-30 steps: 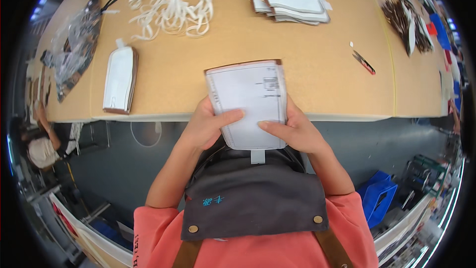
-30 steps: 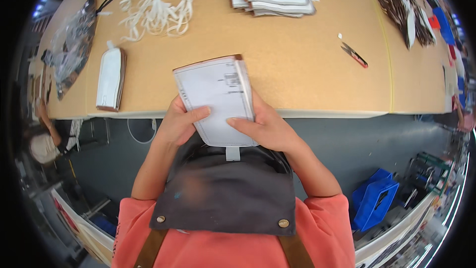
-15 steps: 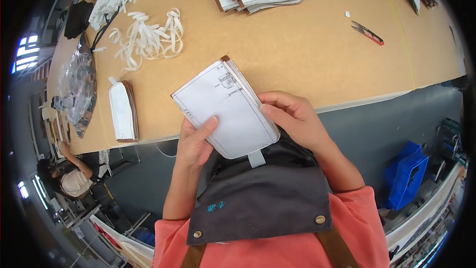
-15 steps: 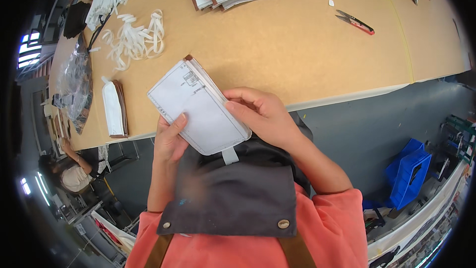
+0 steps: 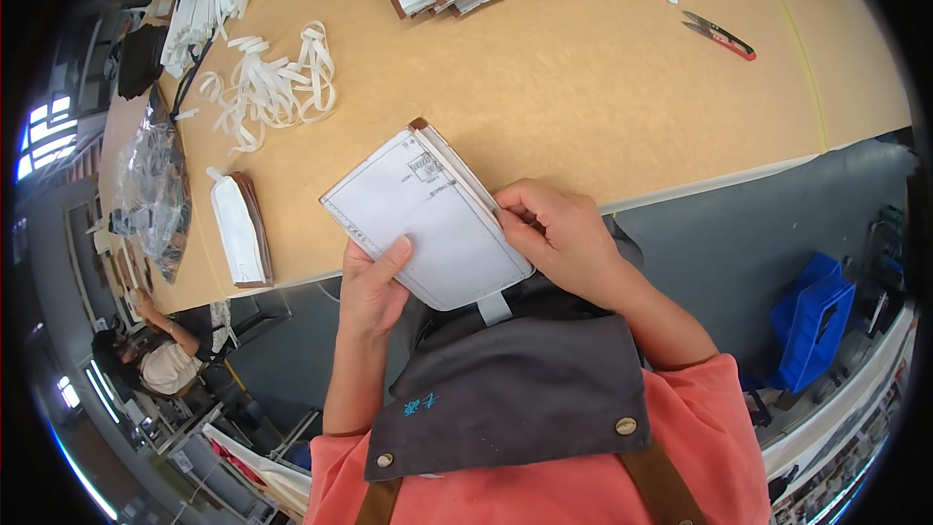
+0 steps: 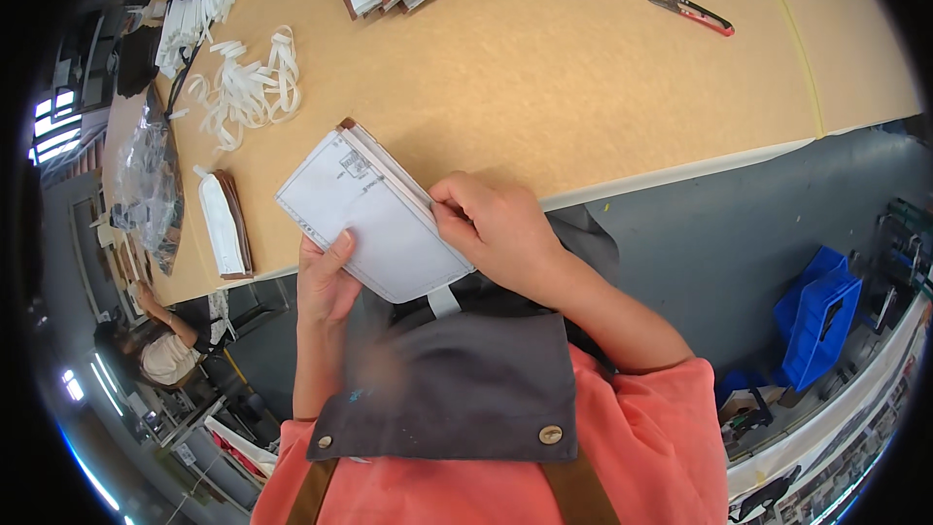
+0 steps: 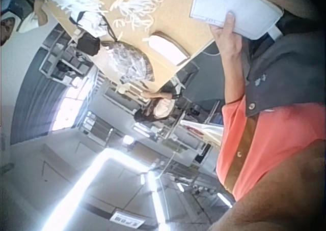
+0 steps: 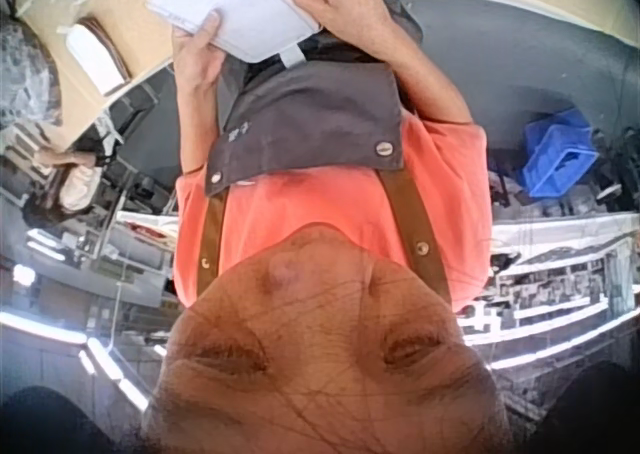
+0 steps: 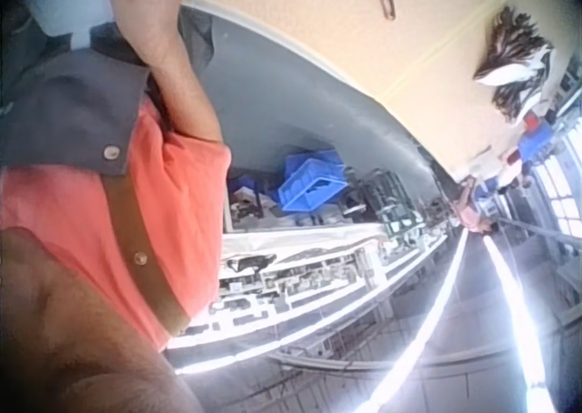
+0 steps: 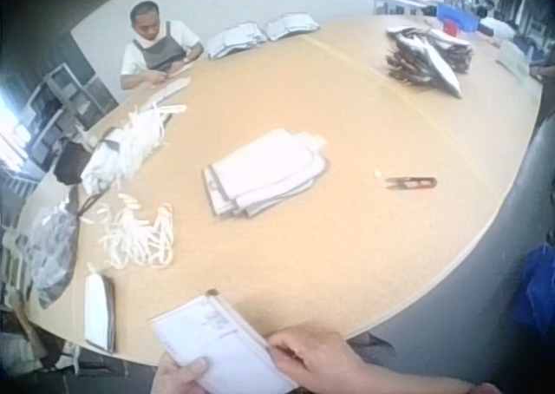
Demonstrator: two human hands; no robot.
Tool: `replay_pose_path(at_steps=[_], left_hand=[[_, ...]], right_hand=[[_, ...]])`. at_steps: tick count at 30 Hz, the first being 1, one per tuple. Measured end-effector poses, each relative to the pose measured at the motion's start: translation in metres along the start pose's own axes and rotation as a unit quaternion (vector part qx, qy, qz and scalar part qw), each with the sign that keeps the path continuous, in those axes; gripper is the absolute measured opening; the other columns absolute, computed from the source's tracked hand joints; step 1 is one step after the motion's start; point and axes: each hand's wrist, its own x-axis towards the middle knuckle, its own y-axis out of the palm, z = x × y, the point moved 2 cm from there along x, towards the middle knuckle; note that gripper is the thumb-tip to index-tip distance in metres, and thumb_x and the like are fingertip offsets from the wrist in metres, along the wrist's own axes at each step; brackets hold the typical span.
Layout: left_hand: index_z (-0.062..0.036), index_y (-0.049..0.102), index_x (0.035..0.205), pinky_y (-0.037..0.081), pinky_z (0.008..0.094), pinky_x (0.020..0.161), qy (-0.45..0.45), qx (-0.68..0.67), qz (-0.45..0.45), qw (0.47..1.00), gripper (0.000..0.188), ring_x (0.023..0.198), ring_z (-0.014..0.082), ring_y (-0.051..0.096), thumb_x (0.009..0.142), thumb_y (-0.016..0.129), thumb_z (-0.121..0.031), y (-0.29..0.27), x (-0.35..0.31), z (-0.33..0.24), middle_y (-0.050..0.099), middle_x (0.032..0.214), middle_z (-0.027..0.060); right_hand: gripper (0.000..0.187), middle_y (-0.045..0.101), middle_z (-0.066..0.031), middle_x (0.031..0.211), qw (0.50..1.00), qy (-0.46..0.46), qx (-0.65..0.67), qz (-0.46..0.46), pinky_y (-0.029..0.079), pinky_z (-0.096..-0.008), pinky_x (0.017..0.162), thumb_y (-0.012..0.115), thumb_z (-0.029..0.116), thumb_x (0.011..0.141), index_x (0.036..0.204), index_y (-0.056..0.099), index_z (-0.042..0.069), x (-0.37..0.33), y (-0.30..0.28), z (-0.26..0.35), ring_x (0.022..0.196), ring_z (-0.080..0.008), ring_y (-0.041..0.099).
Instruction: The person assembles white face masks by hand at a workbench. They pick up a mask, insert a white elastic band into the side slots, and fold the mask in half. The person repeats this process for multiple masks, stacking the finished items on the table.
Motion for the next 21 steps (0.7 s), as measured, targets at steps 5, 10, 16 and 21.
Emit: replay_pose_path(at_steps=[5,10,16,21], left_hand=[[-0.0029,0.048,0.137,0.049,0.0422,0.102,0.019,-0.004,-0.006,1.000,0.051,0.120,0.0253,0.060,0.090,0.067,-0.002,-0.001,-0.002,-0.002,0.061,0.131,0.0133],[-0.0029,0.049,0.137,0.049,0.0420,0.103,0.013,0.000,-0.009,1.000,0.051,0.120,0.0252,0.060,0.090,0.068,-0.002,0.002,-0.004,-0.002,0.061,0.131,0.0134],[-0.0030,0.049,0.137,0.049,0.0421,0.103,0.018,0.004,-0.016,1.000,0.051,0.119,0.0253,0.061,0.089,0.069,0.000,0.006,-0.006,-0.001,0.062,0.130,0.0140],[-0.0038,0.048,0.138,0.049,0.0421,0.103,0.011,-0.002,-0.024,1.000,0.052,0.120,0.0253,0.060,0.089,0.068,0.001,0.004,-0.005,0.001,0.061,0.130,0.0142]], right_hand=[[0.016,0.069,-0.0061,0.086,0.995,-0.001,0.096,-0.009,0.051,-0.0256,0.067,0.060,0.013,0.098,0.106,0.066,0.000,0.003,0.004,-0.004,0.075,-0.0102,0.064],[0.016,0.069,-0.0065,0.087,0.993,-0.003,0.112,-0.026,0.052,-0.0255,0.069,0.062,0.014,0.098,0.105,0.066,0.000,0.007,0.006,0.000,0.077,-0.0109,0.065],[0.015,0.069,-0.0066,0.092,0.994,-0.074,0.010,-0.074,0.052,-0.0248,0.070,0.062,0.011,0.098,0.106,0.066,-0.001,0.005,0.009,-0.005,0.080,-0.0098,0.064],[0.015,0.069,-0.0036,0.094,0.970,0.052,0.239,0.013,0.051,-0.0237,0.073,0.061,0.010,0.099,0.107,0.066,-0.002,0.006,0.009,-0.011,0.083,-0.0069,0.062]])
